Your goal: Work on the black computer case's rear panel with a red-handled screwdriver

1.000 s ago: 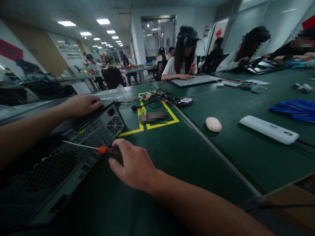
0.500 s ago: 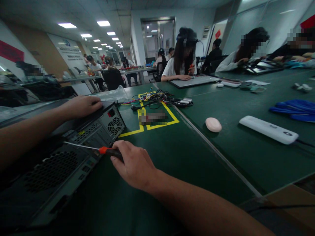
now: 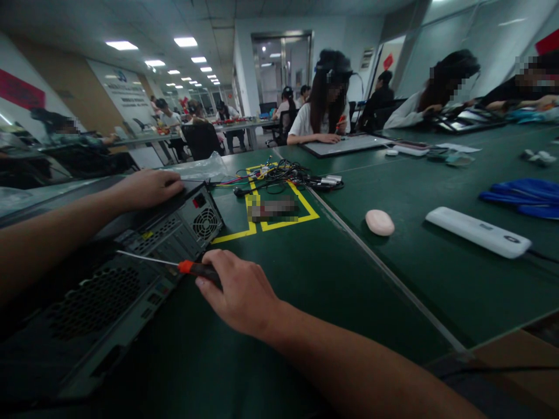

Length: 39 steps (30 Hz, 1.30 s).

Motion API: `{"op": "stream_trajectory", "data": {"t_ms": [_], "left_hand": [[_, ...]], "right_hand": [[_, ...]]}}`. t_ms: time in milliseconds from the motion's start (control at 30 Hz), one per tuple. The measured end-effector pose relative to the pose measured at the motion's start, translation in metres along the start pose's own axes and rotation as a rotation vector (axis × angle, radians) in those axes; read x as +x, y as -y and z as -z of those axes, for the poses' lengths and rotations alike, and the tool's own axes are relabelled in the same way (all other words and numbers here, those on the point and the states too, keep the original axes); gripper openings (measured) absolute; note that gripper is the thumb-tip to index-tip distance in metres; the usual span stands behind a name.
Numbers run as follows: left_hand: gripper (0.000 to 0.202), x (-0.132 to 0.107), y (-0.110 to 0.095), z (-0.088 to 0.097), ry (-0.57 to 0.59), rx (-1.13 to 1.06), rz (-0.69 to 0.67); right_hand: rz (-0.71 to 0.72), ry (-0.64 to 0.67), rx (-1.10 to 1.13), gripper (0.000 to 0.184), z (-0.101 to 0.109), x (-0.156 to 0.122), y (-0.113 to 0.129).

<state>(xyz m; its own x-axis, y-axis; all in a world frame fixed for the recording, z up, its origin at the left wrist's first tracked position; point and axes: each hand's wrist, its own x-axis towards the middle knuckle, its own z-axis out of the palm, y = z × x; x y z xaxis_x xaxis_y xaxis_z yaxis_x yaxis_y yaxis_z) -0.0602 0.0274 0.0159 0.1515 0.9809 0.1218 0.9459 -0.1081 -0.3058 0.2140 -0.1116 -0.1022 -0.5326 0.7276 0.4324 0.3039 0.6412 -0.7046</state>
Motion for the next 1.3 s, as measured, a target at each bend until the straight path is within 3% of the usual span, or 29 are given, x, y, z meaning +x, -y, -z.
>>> {"op": "stream_trajectory", "data": {"t_ms": [1300], "left_hand": [[0.052, 0.0010, 0.0008, -0.0022, -0.018, -0.003, -0.003]], "right_hand": [[-0.012, 0.019, -0.055, 0.021, 0.0005, 0.0002, 0.0006]]}}
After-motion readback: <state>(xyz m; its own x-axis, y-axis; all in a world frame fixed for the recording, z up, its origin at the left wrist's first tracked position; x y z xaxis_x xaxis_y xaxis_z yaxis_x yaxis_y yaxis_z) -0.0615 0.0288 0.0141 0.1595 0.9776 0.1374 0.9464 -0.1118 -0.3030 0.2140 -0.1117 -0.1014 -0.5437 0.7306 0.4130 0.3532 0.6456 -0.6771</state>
